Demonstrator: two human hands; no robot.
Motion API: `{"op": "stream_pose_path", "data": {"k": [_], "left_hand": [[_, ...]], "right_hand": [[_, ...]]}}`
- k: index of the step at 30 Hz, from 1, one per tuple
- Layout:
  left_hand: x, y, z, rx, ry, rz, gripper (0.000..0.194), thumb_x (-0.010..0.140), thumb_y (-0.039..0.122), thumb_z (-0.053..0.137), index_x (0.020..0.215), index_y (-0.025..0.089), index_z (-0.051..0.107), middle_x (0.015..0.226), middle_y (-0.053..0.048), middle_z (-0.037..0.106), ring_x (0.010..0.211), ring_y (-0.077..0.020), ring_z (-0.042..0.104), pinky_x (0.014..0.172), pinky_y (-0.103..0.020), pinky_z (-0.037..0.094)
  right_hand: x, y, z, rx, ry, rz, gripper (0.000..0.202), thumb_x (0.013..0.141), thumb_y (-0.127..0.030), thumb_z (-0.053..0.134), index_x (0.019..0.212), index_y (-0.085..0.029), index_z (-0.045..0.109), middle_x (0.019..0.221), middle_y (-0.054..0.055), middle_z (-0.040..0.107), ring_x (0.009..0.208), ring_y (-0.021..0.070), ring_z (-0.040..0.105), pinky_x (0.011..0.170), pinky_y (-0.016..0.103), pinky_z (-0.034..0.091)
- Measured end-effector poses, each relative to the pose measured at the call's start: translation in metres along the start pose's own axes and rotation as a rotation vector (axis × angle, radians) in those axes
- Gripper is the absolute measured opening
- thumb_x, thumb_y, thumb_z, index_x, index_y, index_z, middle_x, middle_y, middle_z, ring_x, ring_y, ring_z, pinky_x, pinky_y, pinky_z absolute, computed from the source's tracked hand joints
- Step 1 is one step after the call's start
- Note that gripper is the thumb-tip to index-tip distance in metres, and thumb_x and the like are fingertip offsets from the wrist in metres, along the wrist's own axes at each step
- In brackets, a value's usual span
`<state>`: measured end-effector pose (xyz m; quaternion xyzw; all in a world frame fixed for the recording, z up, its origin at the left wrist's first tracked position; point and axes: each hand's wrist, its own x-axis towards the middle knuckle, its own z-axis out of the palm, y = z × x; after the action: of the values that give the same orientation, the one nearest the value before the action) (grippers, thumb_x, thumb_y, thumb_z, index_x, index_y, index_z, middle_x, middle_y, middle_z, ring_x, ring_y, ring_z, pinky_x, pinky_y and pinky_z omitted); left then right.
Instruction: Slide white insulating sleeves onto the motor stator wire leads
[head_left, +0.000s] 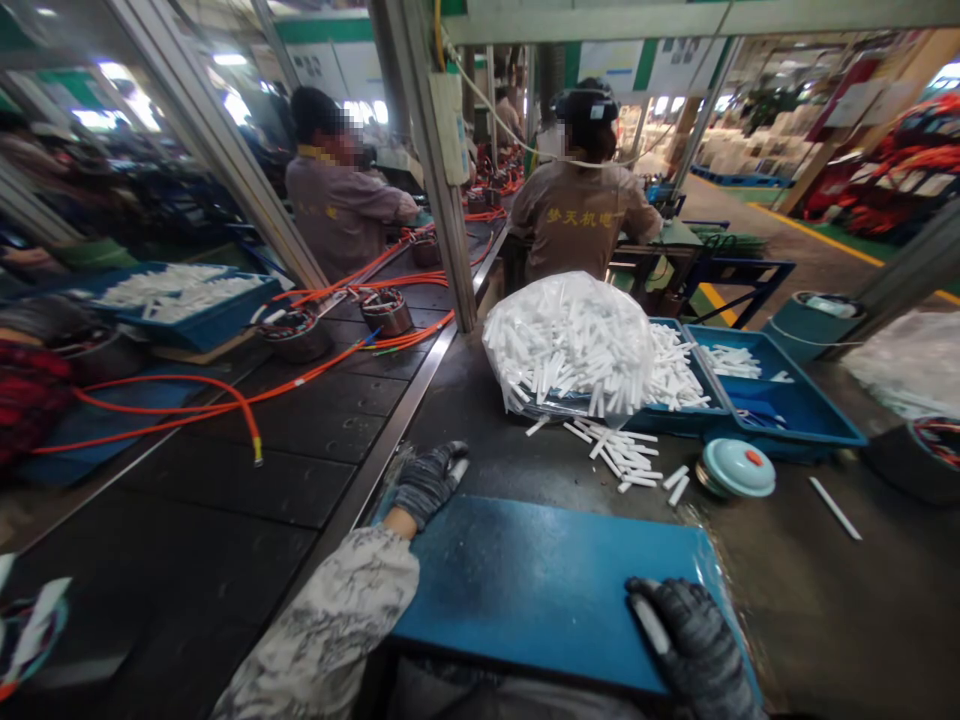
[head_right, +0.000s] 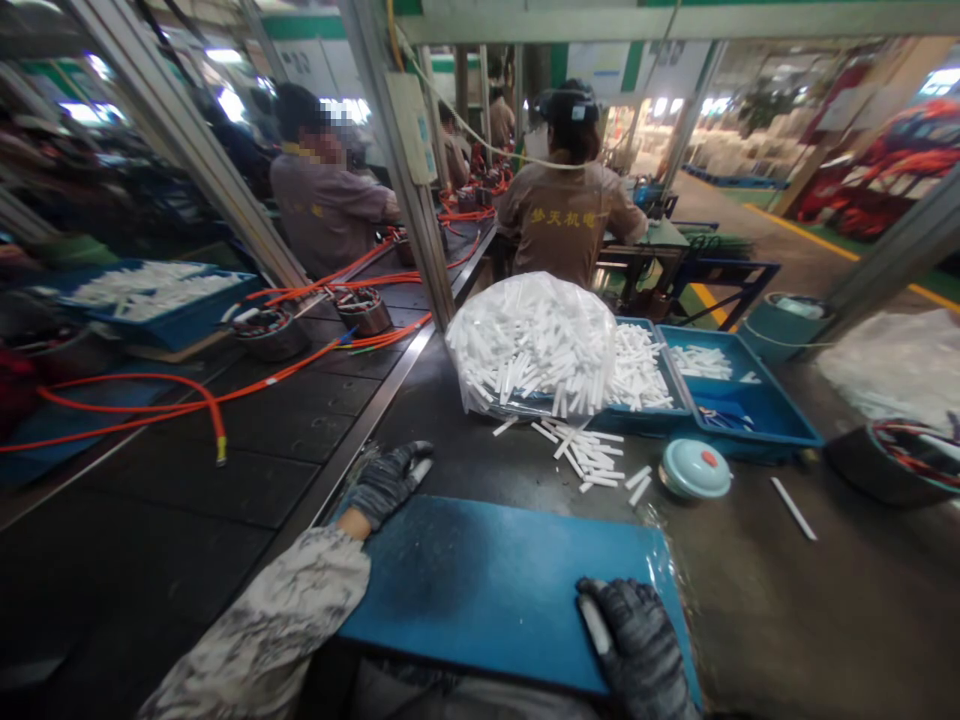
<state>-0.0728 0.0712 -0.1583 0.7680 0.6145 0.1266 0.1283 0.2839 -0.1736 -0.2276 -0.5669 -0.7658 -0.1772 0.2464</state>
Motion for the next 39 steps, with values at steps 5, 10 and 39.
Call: {"op": "stream_pose_path", "data": {"k": [5, 10, 39], "left_hand": [[0.0, 0.001, 0.0, -0.016, -0.005, 0.008, 0.028, 0.091, 0.029, 0.062, 0.116, 0.021, 0.073, 0.097, -0.005, 0.079, 0.086, -0.0233, 0.074, 0.101, -0.039, 0.049], [0.001, -0.002, 0.003, -0.032, 0.008, 0.014, 0.027, 0.091, 0.03, 0.061, 0.114, 0.024, 0.073, 0.095, -0.004, 0.079, 0.085, -0.0219, 0.074, 0.097, -0.038, 0.052], [0.001, -0.005, 0.007, -0.049, 0.019, 0.018, 0.027, 0.091, 0.033, 0.06, 0.114, 0.025, 0.073, 0.097, -0.003, 0.079, 0.086, -0.0204, 0.074, 0.094, -0.035, 0.053]], "right_hand": [[0.0, 0.0, -0.002, 0.01, 0.038, -0.021, 0.034, 0.097, -0.011, 0.049, 0.11, -0.028, 0.076, 0.104, 0.003, 0.076, 0.094, 0.0196, 0.069, 0.097, 0.036, 0.05], [0.0, 0.0, -0.005, -0.041, 0.001, -0.061, 0.037, 0.095, -0.008, 0.05, 0.113, -0.028, 0.075, 0.111, 0.003, 0.075, 0.1, 0.0216, 0.068, 0.101, 0.04, 0.048], [0.007, 0.002, -0.006, -0.046, 0.045, -0.102, 0.036, 0.095, -0.008, 0.049, 0.11, -0.027, 0.076, 0.106, 0.003, 0.076, 0.094, 0.0216, 0.069, 0.095, 0.038, 0.05]]}}
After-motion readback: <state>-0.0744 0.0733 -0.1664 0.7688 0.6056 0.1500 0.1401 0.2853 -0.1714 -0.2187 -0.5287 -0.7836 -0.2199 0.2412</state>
